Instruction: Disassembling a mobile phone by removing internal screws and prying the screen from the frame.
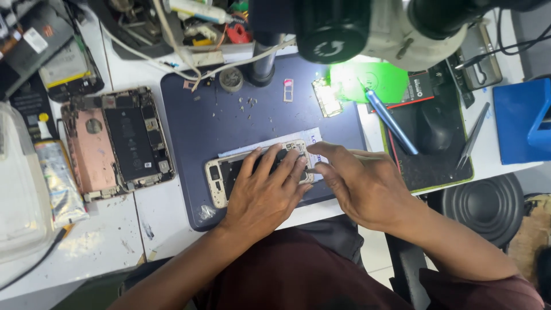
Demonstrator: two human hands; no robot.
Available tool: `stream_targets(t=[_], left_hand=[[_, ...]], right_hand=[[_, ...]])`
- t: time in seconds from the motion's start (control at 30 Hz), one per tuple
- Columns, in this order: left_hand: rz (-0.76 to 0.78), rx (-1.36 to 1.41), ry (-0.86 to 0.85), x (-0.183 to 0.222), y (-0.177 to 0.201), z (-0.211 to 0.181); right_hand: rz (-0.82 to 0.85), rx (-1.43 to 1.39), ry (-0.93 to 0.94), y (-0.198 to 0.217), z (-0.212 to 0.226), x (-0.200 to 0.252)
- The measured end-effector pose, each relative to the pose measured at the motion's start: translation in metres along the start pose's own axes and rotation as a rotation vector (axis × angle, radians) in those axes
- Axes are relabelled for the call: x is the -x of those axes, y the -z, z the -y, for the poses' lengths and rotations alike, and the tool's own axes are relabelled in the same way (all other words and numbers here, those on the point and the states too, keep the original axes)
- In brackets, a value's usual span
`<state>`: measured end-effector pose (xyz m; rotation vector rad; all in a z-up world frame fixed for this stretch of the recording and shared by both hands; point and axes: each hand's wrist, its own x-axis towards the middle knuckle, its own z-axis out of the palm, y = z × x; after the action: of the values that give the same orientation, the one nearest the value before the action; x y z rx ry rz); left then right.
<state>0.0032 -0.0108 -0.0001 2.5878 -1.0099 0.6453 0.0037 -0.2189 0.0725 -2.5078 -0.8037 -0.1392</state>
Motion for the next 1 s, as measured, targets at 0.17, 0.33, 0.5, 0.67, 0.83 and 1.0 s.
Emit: stream_targets(t=[0.17, 0.33, 0.5, 0.67, 0.83, 1.0], left_hand=[[0.087, 0.197, 0.041, -0.003, 0.01, 0.008], [0.185, 0.219, 0.107, 0.0, 0.02, 0.018], [0.24, 0.152, 0.124, 0.003, 0.014, 0.026], [0.159, 0.241, 0.177, -0.002, 0.02, 0.028], [-0.062, 0.383, 0.188, -0.004, 0.038, 0.028], [-0.311, 0.51, 0.185, -0.018, 0.056, 0.017]], right_hand=[[-0.207, -0.228, -0.287, 0.016, -0.019, 0.009], [-0.479, -0.179, -0.441, -0.004, -0.067, 0.027], [-0.413, 0.211, -0.123, -0.032, -0.089, 0.034], [-0.338, 0.016, -0.156, -0.02, -0.05, 0.023], [-0.112, -0.515, -0.254, -0.016, -0.017, 0.011], [-0.256, -0.616, 0.026, -0.025, 0.011, 0.001]])
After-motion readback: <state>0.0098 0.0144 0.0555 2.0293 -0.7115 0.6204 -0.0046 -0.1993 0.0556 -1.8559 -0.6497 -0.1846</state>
